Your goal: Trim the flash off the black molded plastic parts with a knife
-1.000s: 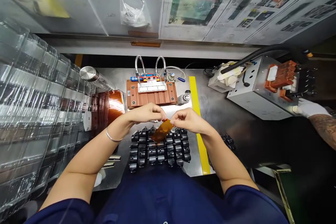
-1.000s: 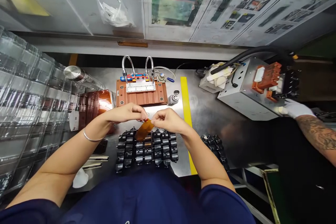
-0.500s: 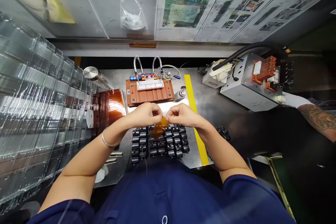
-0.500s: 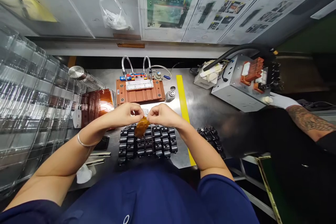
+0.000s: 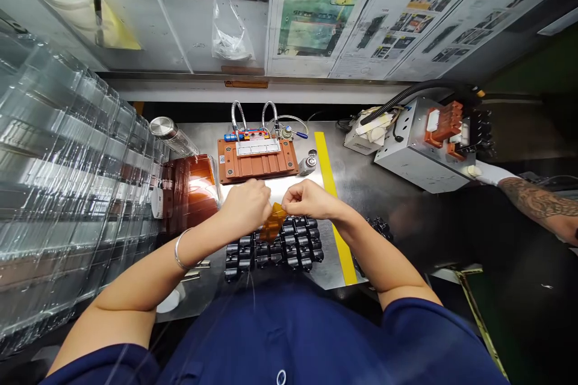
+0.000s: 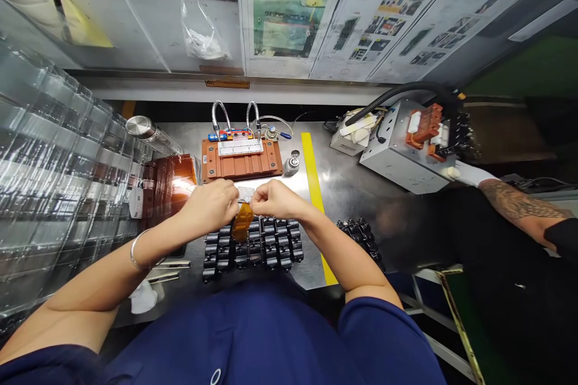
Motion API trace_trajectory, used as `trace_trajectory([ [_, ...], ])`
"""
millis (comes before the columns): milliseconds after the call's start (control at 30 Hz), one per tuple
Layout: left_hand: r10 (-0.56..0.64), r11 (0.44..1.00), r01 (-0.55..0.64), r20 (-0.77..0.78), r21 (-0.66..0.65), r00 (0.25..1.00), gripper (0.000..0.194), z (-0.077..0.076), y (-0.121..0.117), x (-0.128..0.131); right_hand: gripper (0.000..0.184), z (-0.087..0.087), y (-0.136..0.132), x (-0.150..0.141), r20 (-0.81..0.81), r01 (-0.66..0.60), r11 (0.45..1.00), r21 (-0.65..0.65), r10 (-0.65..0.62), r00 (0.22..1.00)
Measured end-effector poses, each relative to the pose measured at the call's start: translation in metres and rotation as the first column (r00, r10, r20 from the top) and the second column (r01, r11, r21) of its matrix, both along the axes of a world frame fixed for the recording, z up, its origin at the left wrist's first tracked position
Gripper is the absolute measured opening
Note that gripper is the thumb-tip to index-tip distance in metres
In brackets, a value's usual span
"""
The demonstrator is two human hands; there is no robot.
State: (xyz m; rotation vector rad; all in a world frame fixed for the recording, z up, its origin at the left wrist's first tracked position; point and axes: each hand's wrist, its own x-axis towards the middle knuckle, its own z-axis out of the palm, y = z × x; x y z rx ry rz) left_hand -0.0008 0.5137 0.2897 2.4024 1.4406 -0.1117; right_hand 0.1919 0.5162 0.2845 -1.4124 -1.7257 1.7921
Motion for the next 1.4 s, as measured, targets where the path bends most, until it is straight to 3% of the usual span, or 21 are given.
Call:
trace_trajectory([
  [100, 0.155, 0.988, -0.155, -0.004, 0.003, 0.988, 0.024, -0.005, 0.009, -0.024, 0.004, 0.005, 0.001, 0.015, -0.047, 0.056, 0.993, -0.101, -0.061, 0.997],
  [233, 0.243, 0.966, -0.216, 0.209, -0.14, 0.947, 0.026, -0.01, 0.014, -0.048, 0.009, 0.007, 0.002, 0.027, -0.066, 0.144, 0.973, -0.178, -0.157, 0.985],
  [433, 0.293, 0.925, -0.111, 0.498, -0.363, 0.816, 0.037, -0.018, 0.008, -0.033, 0.011, 0.004, 0.002, 0.02, -0.084, 0.15, 0.963, -0.222, -0.173, 0.981],
  [633, 0.301, 0.876, 0.06, 0.64, -0.478, 0.707, 0.017, -0.015, 0.002, -0.007, 0.01, -0.002, 0.0, 0.015, -0.083, 0.126, 0.967, -0.222, -0.147, 0.986],
  [767, 0.251, 0.871, 0.135, 0.665, -0.472, 0.703, 0.013, -0.016, 0.002, 0.001, 0.01, -0.005, -0.002, 0.013, -0.096, 0.099, 0.971, -0.219, -0.122, 0.988],
  [1400, 0.205, 0.914, 0.063, 0.589, -0.402, 0.782, 0.013, -0.016, -0.002, 0.002, 0.006, -0.012, -0.006, 0.01, -0.141, 0.024, 0.98, -0.198, -0.053, 0.989],
])
